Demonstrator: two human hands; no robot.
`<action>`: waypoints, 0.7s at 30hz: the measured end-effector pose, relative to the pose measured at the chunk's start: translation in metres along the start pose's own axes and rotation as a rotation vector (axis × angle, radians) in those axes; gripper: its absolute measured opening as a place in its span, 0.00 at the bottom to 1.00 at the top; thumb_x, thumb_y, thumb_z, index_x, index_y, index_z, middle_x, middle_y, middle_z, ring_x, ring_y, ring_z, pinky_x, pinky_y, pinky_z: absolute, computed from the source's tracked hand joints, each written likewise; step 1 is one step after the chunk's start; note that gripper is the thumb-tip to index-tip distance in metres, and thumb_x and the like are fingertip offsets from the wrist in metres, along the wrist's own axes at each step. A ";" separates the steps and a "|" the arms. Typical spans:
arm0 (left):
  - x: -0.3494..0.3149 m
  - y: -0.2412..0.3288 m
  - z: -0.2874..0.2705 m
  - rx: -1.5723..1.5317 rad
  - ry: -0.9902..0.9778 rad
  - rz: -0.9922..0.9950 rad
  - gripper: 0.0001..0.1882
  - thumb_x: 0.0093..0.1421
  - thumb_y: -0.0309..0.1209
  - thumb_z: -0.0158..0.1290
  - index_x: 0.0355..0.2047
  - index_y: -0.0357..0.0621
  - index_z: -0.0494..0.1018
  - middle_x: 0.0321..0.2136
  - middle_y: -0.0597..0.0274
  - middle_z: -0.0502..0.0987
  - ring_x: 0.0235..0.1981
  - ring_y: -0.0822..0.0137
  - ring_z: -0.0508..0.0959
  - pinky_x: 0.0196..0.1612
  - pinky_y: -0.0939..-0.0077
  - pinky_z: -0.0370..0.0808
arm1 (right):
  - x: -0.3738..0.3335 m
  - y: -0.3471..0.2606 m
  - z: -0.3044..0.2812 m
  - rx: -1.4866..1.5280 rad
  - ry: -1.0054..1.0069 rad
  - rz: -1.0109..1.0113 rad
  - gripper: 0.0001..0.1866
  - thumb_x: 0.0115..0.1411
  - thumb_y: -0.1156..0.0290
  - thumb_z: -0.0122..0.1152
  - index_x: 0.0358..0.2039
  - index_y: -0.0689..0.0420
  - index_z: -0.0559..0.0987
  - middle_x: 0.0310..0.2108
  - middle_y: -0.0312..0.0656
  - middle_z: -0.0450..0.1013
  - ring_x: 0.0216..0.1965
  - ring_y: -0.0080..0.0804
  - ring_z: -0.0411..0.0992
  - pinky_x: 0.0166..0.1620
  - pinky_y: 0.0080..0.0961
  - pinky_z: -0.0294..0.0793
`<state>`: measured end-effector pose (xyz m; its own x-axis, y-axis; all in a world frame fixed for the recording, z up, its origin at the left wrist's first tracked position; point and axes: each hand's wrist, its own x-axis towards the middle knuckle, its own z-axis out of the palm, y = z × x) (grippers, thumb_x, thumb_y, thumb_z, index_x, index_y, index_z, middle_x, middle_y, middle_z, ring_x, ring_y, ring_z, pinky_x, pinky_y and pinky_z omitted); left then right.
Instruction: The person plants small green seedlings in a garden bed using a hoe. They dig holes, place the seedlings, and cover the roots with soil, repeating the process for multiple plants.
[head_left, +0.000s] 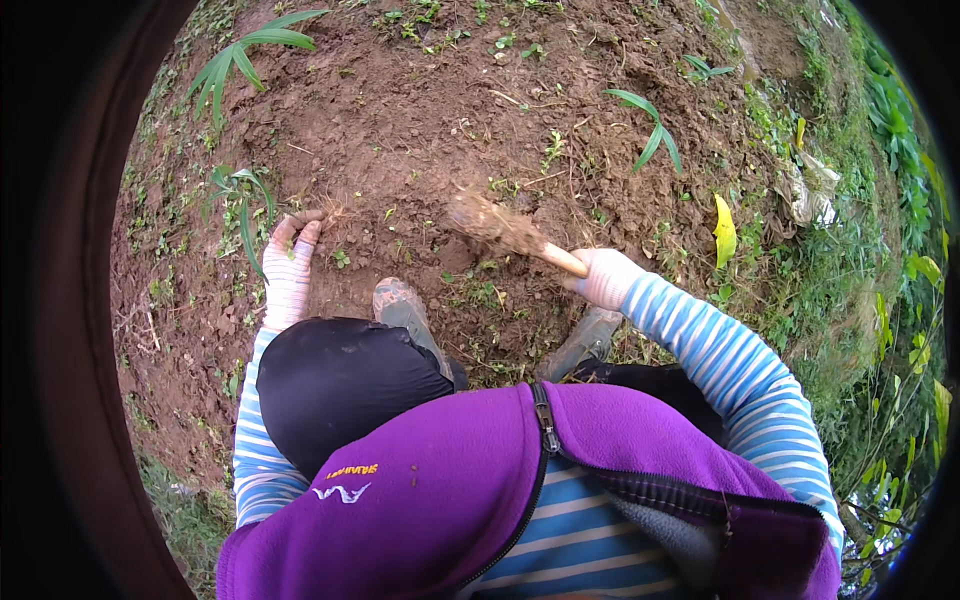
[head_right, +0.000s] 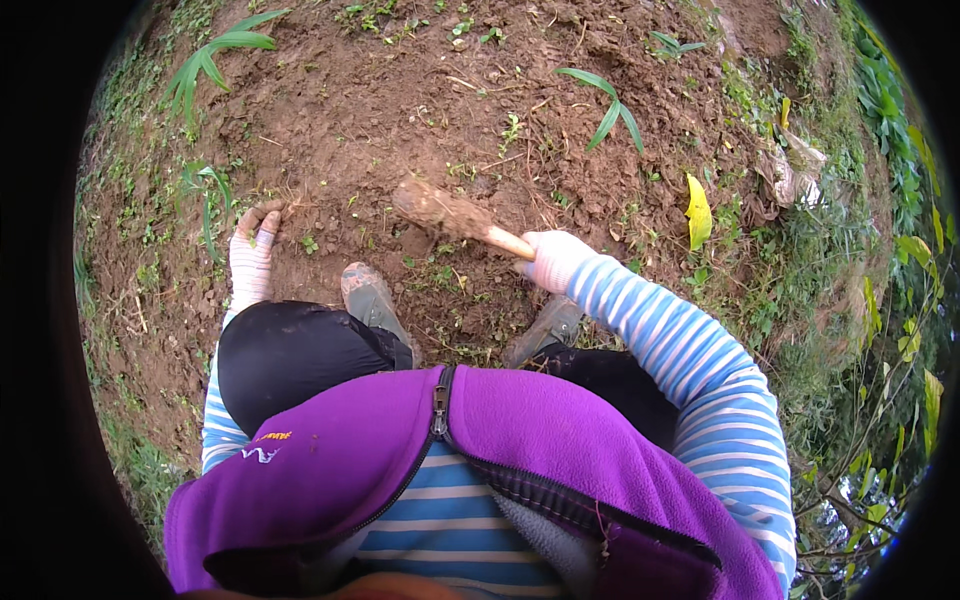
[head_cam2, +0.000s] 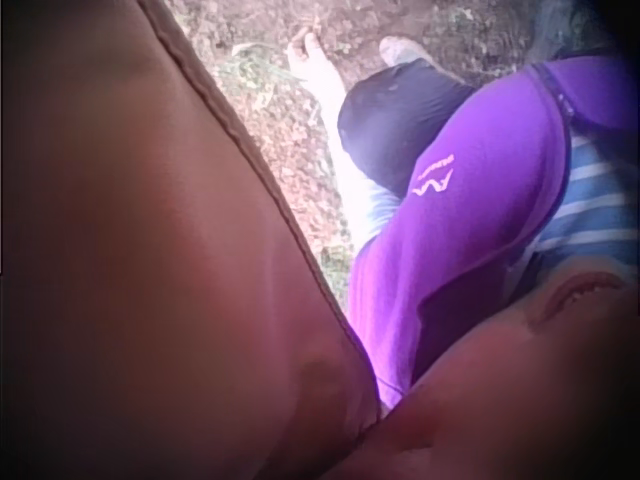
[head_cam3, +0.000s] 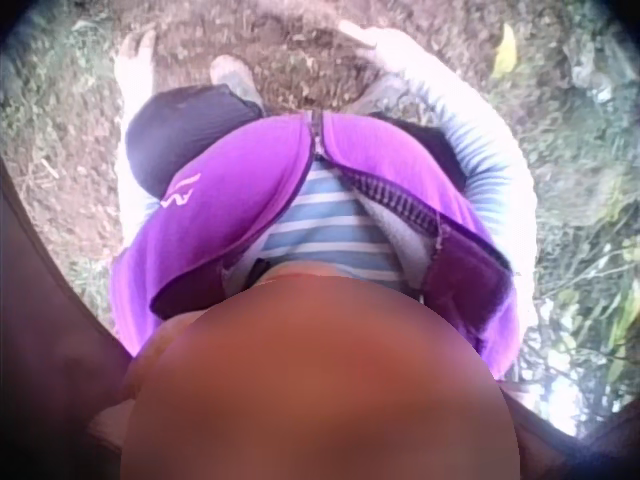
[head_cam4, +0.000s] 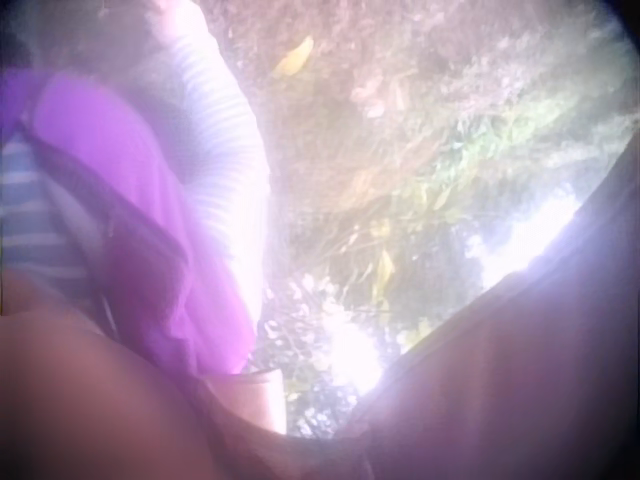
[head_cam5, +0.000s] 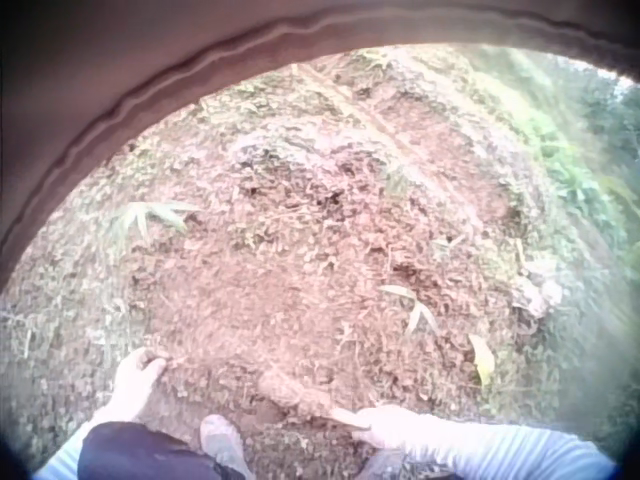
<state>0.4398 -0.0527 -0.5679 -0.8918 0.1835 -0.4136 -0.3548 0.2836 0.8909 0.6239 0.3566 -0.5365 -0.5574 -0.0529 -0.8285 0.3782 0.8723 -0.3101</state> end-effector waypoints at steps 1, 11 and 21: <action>-0.002 -0.002 0.000 -0.025 -0.006 -0.012 0.12 0.65 0.34 0.57 0.46 0.42 0.78 0.37 0.70 0.78 0.33 0.79 0.73 0.40 0.84 0.71 | -0.013 0.004 -0.004 0.044 -0.009 0.055 0.18 0.57 0.56 0.66 0.41 0.54 0.78 0.35 0.48 0.79 0.38 0.48 0.78 0.44 0.38 0.76; -0.004 -0.006 0.010 -0.104 -0.021 -0.074 0.10 0.65 0.31 0.57 0.45 0.41 0.78 0.38 0.68 0.79 0.36 0.78 0.74 0.40 0.83 0.73 | -0.063 -0.055 -0.069 0.911 0.308 -0.110 0.13 0.57 0.65 0.71 0.34 0.58 0.78 0.26 0.30 0.72 0.29 0.19 0.67 0.35 0.24 0.71; 0.004 -0.009 0.026 -0.039 -0.293 -0.117 0.12 0.63 0.31 0.59 0.45 0.40 0.76 0.39 0.66 0.79 0.37 0.77 0.76 0.42 0.82 0.74 | -0.035 -0.002 -0.003 0.265 -0.017 0.196 0.18 0.54 0.58 0.69 0.40 0.55 0.79 0.31 0.44 0.78 0.34 0.38 0.77 0.42 0.33 0.75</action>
<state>0.4463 -0.0300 -0.5821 -0.7275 0.4169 -0.5449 -0.4656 0.2835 0.8384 0.6405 0.3588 -0.5051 -0.4436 0.0938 -0.8913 0.6573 0.7101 -0.2524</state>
